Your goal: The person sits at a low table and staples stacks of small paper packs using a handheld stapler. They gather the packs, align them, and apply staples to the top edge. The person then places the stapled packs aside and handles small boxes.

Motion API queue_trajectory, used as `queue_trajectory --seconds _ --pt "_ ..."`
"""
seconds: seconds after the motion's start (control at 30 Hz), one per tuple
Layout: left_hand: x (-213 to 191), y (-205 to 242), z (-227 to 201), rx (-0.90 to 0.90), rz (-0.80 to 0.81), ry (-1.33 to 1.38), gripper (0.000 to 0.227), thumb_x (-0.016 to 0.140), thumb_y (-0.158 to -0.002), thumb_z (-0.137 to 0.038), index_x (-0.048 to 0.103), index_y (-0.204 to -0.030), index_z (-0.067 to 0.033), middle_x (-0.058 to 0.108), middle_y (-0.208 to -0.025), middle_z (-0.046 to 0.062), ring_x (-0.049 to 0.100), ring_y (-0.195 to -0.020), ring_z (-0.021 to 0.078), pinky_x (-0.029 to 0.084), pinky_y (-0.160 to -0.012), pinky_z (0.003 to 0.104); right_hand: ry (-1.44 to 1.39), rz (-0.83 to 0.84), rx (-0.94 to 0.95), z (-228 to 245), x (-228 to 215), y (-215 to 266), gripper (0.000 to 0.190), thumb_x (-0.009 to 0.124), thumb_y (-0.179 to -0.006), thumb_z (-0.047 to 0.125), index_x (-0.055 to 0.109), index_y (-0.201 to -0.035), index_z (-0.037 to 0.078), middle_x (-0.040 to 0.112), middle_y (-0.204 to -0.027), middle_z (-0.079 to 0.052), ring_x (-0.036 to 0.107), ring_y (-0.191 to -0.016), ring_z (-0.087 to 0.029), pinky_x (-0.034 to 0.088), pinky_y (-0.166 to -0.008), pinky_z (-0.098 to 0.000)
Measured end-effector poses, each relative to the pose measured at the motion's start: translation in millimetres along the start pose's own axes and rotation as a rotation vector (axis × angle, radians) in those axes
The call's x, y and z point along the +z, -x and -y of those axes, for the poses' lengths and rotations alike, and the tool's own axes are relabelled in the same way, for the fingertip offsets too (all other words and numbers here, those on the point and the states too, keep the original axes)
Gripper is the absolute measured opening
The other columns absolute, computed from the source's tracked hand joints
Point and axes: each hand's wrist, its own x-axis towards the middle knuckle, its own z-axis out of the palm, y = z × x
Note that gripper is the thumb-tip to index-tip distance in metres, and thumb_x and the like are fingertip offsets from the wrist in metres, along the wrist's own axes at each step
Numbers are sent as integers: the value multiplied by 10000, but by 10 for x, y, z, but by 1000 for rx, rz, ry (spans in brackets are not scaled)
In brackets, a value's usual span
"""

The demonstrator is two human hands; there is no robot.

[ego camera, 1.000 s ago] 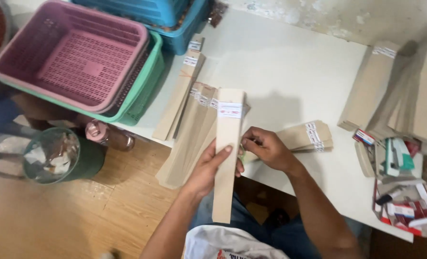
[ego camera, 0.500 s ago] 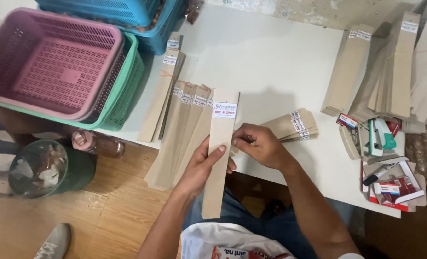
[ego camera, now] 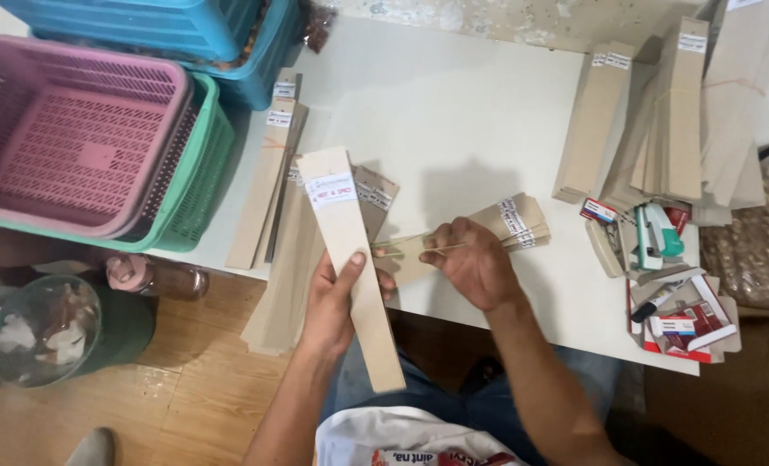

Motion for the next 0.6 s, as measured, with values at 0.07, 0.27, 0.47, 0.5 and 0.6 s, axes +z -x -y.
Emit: queue_trajectory --seconds 0.07,0.27,0.47,0.5,0.6 --pt "63 8 31 -22 33 63 264 608 -996 -132 537 -1200 20 716 -1089 251 742 -706 363 643 -590 466 -178 -42 27 -141 -124 -1 127 572 -997 287 583 -968 163 544 -745 10 574 -814 -174 509 -908 -400" --pt "37 98 -54 -100 233 160 247 600 -1006 -184 557 -1191 -26 653 -1069 228 694 -647 343 618 -549 478 -61 -195 294 -215 -63 31 269 549 -1002 298 464 -760 218 298 -464 140 349 -407 -56 421 -615 -288" --pt "-248 153 -58 -54 325 -532 241 598 -993 -95 627 -1214 -2 649 -1065 145 738 -698 278 650 -622 429 -302 -74 234 266 -509 -11 161 509 -1037 285 615 -979 178 368 -521 112 398 -414 -2 450 -557 -199" --pt "-274 152 -43 27 434 -755 236 623 -990 -90 674 -1212 -28 642 -1071 147 749 -709 274 657 -629 438 -332 54 156 470 -400 3 273 469 -1086 302 676 -1159 140 410 -564 106 399 -416 21 465 -510 -175" --pt "-79 241 -208 -22 373 -1355 327 580 -1024 -311 627 -1319 -180 561 -1101 114 677 -910 514 581 -796 640 -69 464 -33 802 35 6 539 395 -1088 253 327 -1521 -61 624 -859 -178 536 -419 -126 588 -412 -325"
